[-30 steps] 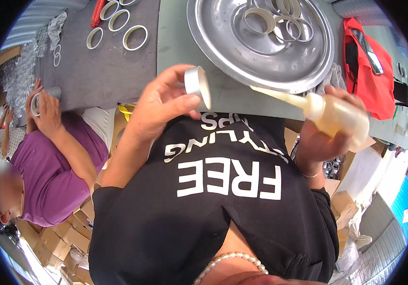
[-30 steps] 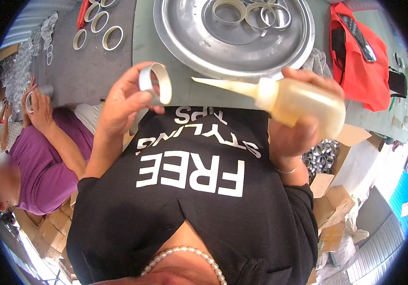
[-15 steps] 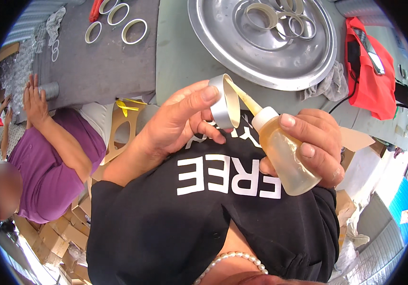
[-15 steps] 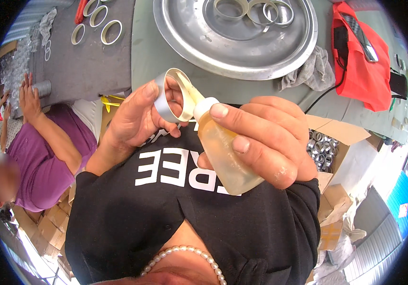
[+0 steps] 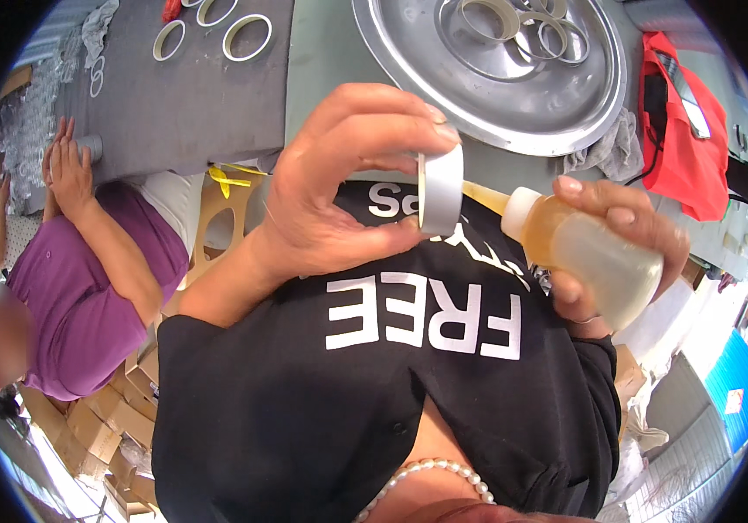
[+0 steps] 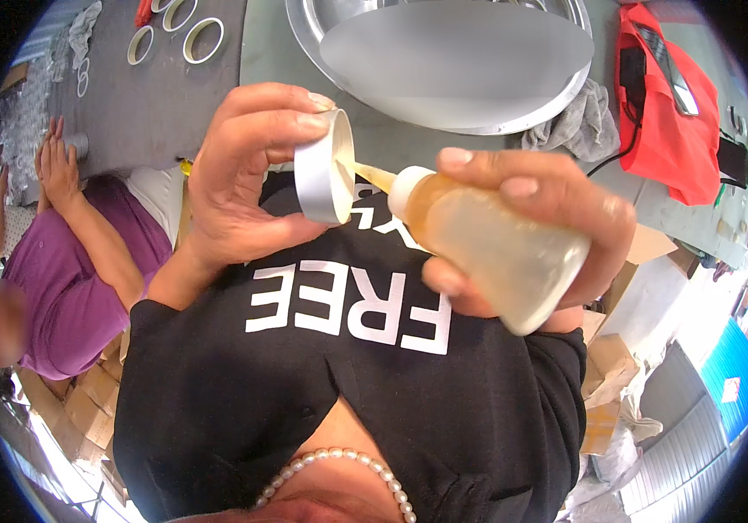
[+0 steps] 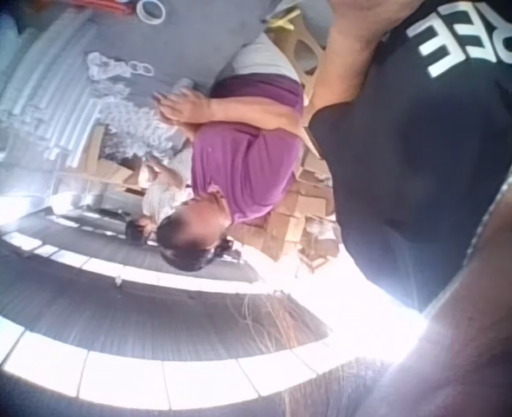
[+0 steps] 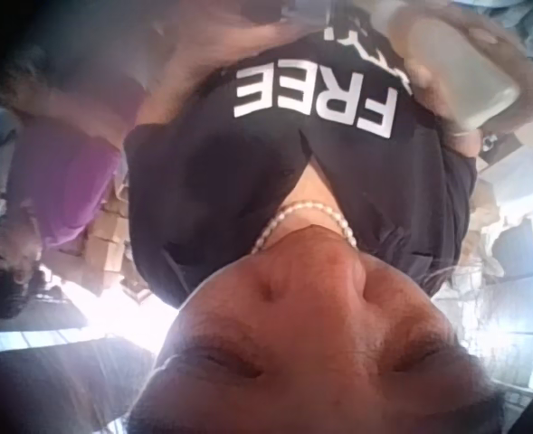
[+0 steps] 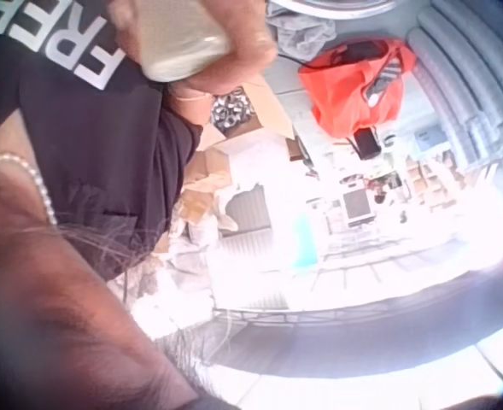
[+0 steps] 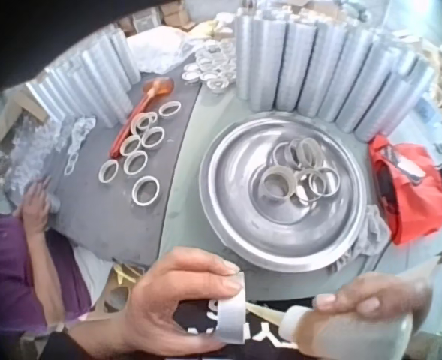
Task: The person applies glue from a squeeze bottle to the edge of small white rings and places them into a metal tray. The person repeats this process for multiple rings, handling them one at a time.
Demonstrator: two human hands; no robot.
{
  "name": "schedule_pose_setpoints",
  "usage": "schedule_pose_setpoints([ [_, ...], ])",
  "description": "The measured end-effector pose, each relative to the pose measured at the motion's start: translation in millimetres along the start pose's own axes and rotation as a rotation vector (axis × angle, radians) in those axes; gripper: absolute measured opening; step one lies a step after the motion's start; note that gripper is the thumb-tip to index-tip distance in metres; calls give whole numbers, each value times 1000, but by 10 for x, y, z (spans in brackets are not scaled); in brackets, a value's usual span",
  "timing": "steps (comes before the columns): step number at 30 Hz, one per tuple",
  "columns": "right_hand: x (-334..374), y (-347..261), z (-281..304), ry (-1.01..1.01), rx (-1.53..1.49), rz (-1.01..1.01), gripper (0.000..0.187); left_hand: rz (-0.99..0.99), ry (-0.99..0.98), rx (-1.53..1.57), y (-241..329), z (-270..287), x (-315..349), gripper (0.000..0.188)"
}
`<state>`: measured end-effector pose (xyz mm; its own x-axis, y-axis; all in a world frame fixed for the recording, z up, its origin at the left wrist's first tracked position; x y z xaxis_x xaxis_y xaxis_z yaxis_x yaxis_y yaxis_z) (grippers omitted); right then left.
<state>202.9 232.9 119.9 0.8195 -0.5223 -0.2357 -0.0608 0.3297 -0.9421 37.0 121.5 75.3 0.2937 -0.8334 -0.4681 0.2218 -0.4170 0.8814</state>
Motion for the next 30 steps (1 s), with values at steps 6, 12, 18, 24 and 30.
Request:
schedule_pose_setpoints([
  [6, -117, 316, 191, 247, -172, -154, 61, -353, -161, -288, 263, -119, -30, 47],
  [12, -167, 677, 171, 247, -476, -405, 44, -510, -191, -356, 339, -167, -24, 49],
  [18, -33, 1273, 191, 381, -1072, -569, 41, -145, -83, -545, 111, 289, 5, 59],
  [24, 31, 1375, 604, 502, -1082, -453, 40, 179, 59, -1323, -319, 1360, 227, 55],
  [30, -15, 1330, 673, 503, -1116, -393, 42, -67, -72, -947, -496, 532, -653, 55],
])
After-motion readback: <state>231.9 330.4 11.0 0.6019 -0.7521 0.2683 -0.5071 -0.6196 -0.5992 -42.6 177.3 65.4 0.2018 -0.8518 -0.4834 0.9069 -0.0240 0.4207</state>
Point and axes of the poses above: each hand's wrist, its own x-axis away from the middle knuckle, its own z-axis out of the back of the hand, y = z × x, the point moved 10 cm from there along -x, towards the middle knuckle, and after that the axes turned 9 degrees about -z, right-handed, at the moved point
